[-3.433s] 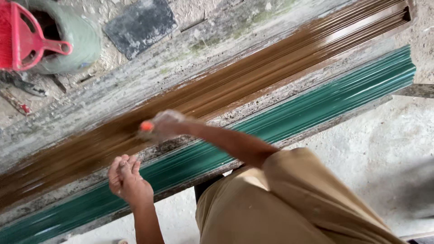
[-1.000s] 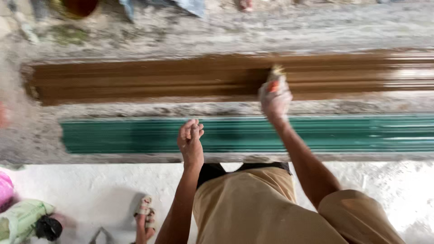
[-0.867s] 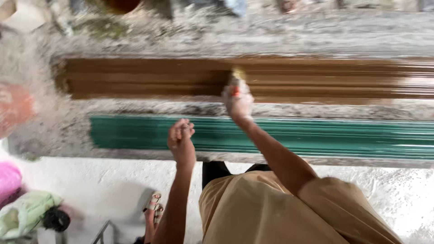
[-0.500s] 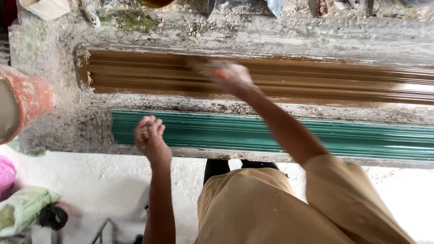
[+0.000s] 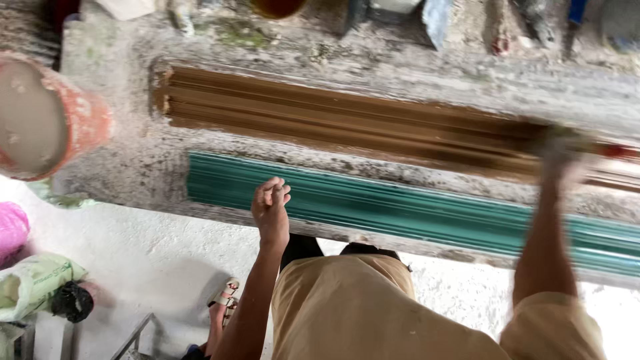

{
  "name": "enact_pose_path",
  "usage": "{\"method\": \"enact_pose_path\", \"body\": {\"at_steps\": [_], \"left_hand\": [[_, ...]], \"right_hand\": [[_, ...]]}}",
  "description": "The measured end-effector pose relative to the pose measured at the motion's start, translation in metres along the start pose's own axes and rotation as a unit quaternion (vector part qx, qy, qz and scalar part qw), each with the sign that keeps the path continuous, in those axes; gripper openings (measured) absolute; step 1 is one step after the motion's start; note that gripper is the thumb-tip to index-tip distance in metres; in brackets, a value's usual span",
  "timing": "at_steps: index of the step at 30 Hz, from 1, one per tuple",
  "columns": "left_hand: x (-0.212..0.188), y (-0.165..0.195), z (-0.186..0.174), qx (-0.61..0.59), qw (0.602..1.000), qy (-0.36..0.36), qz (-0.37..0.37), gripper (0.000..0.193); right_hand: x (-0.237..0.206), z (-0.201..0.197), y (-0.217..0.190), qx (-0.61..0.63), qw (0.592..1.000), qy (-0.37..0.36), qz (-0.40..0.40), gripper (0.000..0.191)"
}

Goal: The person scrapes residue from an orange plastic basin, scoops white powder from a woven sack into the basin, pours water from a plastic scoop, and mixes a slurry by hand. They then brush the liquid onto wooden mold strips on the workbench and return to mixing the slurry in the basin.

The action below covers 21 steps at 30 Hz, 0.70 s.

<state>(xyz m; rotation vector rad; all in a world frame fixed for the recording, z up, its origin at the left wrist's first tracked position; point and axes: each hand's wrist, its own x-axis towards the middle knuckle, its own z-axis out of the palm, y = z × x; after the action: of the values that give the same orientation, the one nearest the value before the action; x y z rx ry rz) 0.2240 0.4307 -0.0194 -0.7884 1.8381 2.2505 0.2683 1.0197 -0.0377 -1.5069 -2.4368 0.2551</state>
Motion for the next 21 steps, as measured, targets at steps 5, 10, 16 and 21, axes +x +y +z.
{"method": "enact_pose_path", "body": {"at_steps": [5,10,16,21], "left_hand": [[0.030,0.012,-0.031,-0.002,1.000,-0.019,0.017,0.018],[0.070,0.040,-0.093,0.000,0.998,-0.065,0.016,0.020],[0.115,0.087,-0.203,0.019,0.998,-0.049,0.020,0.020],[0.152,0.101,-0.242,-0.034,0.999,0.000,0.033,0.015]], "right_hand": [[-0.148,0.071,-0.172,0.083,0.991,-0.094,-0.055,0.023],[-0.321,0.108,-0.395,0.276,0.927,-0.229,-0.109,0.021],[-0.419,0.122,-0.566,0.408,0.829,-0.326,-0.200,0.024],[-0.414,0.131,-0.602,0.192,0.879,-0.304,-0.312,0.022]]}}
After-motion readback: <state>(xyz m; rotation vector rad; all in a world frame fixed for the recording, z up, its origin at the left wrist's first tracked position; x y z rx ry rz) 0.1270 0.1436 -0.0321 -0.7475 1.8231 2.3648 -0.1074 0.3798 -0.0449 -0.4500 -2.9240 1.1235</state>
